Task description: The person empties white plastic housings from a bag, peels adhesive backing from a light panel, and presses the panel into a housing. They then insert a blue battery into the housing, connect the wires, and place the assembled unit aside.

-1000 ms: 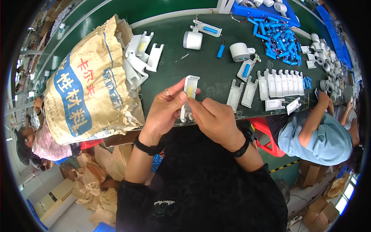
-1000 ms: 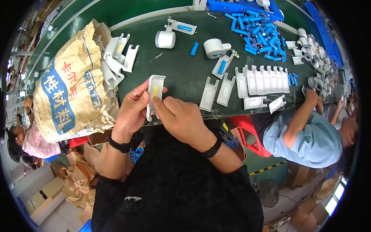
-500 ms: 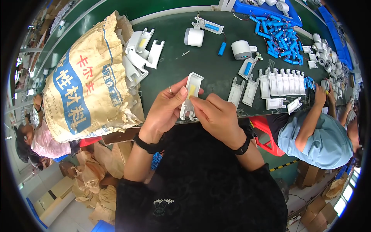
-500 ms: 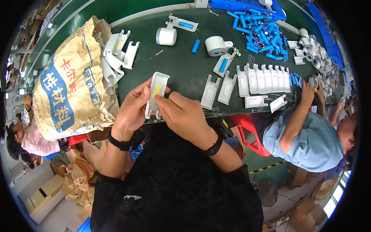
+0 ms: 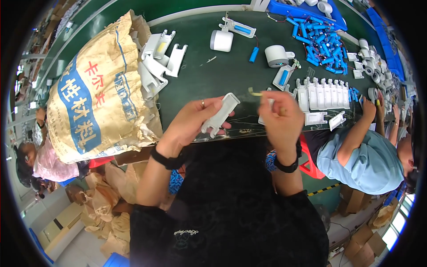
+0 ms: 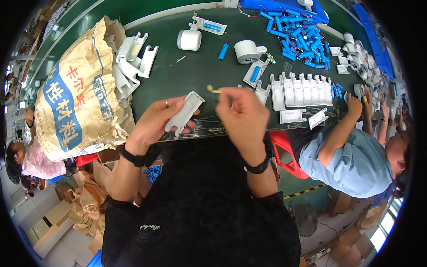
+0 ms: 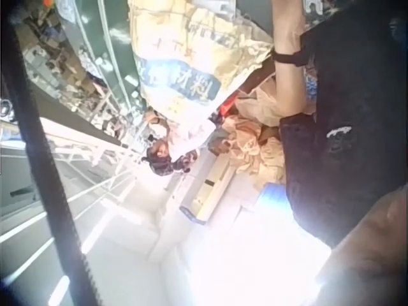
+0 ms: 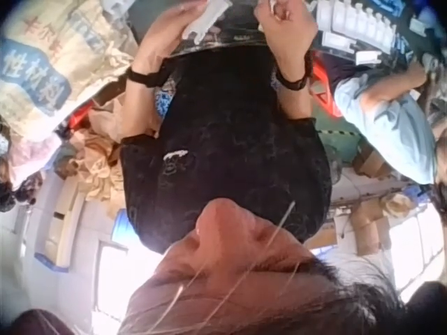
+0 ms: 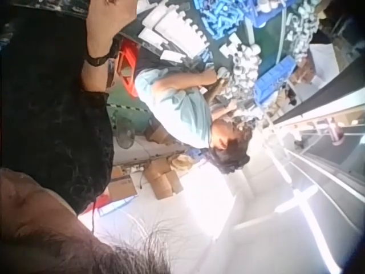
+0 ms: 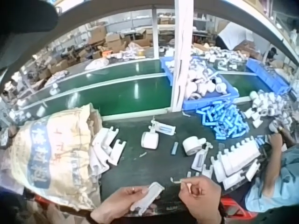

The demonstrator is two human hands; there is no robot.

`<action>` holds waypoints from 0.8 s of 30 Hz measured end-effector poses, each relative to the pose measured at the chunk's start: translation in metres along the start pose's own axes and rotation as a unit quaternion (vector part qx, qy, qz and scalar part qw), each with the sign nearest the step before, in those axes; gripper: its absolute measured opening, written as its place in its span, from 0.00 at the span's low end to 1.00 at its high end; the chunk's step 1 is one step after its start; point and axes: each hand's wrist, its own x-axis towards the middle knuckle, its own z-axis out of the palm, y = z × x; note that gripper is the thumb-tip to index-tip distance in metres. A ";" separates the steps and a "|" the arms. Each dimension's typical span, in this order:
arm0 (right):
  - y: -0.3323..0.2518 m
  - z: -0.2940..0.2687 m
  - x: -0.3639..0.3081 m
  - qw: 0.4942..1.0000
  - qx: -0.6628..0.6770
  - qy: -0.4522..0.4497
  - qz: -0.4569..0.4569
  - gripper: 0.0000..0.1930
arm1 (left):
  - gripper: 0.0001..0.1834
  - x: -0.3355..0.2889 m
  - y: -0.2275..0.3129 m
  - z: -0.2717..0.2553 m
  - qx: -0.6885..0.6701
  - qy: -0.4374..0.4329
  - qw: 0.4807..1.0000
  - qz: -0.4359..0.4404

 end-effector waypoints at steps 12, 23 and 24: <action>0.014 -0.054 -0.003 0.711 0.616 -0.081 0.328 0.11 | 0.18 0.097 0.047 0.045 0.745 -0.081 0.593 0.296; -0.057 0.019 -0.022 0.727 0.419 -0.506 0.201 0.09 | 0.18 -0.029 0.041 -0.043 0.535 0.179 0.726 0.393; -0.070 0.033 -0.032 0.708 0.379 -0.565 0.188 0.10 | 0.17 -0.056 0.046 -0.045 0.532 0.249 0.700 0.406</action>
